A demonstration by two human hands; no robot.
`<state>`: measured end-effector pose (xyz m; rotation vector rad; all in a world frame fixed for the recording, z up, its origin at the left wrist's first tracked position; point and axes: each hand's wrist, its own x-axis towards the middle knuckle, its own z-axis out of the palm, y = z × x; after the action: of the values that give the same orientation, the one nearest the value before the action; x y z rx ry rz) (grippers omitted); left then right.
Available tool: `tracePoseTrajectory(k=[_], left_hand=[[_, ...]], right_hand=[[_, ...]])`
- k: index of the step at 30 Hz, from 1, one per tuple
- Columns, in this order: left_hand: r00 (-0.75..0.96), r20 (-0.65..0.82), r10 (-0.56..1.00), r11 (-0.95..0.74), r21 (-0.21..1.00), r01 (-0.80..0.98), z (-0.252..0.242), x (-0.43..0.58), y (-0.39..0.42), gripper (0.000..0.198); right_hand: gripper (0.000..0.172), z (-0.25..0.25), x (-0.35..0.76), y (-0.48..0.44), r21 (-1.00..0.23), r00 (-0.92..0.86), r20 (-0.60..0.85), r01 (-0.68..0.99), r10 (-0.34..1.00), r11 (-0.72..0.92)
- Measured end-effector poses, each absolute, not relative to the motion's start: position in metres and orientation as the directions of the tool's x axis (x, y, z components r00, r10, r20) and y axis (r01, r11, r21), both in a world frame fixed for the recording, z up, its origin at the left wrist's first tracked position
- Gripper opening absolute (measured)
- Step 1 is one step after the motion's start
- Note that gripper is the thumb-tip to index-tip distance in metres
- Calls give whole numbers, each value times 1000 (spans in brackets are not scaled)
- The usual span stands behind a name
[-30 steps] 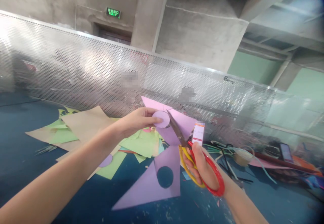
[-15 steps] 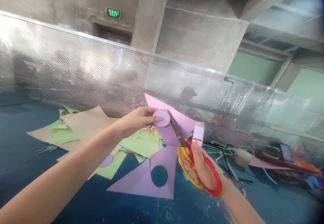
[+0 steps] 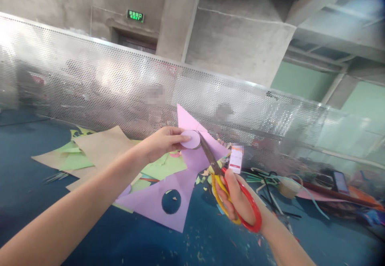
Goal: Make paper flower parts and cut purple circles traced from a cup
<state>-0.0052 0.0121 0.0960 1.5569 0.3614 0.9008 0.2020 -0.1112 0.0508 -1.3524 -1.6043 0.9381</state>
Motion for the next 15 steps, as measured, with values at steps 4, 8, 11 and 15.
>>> tracePoseTrajectory(k=[4, 8, 11, 15], left_hand=[[631, 313, 710, -211, 949, -233, 92, -2, 13, 27], [656, 290, 697, -257, 955, -149, 91, 1, 7, 26], [695, 304, 652, -283, 947, -149, 91, 4, 2, 24], [728, 328, 602, -304, 937, -170, 90, 5, 0, 21]], right_hand=[[64, 50, 195, -111, -948, -155, 47, 305, 987, 93], [62, 48, 192, -109, -960, -200, 80, 250, 976, 130], [62, 46, 193, -107, -954, -186, 115, 251, 976, 161], [62, 45, 194, -107, -946, -183, 135, 270, 974, 182]])
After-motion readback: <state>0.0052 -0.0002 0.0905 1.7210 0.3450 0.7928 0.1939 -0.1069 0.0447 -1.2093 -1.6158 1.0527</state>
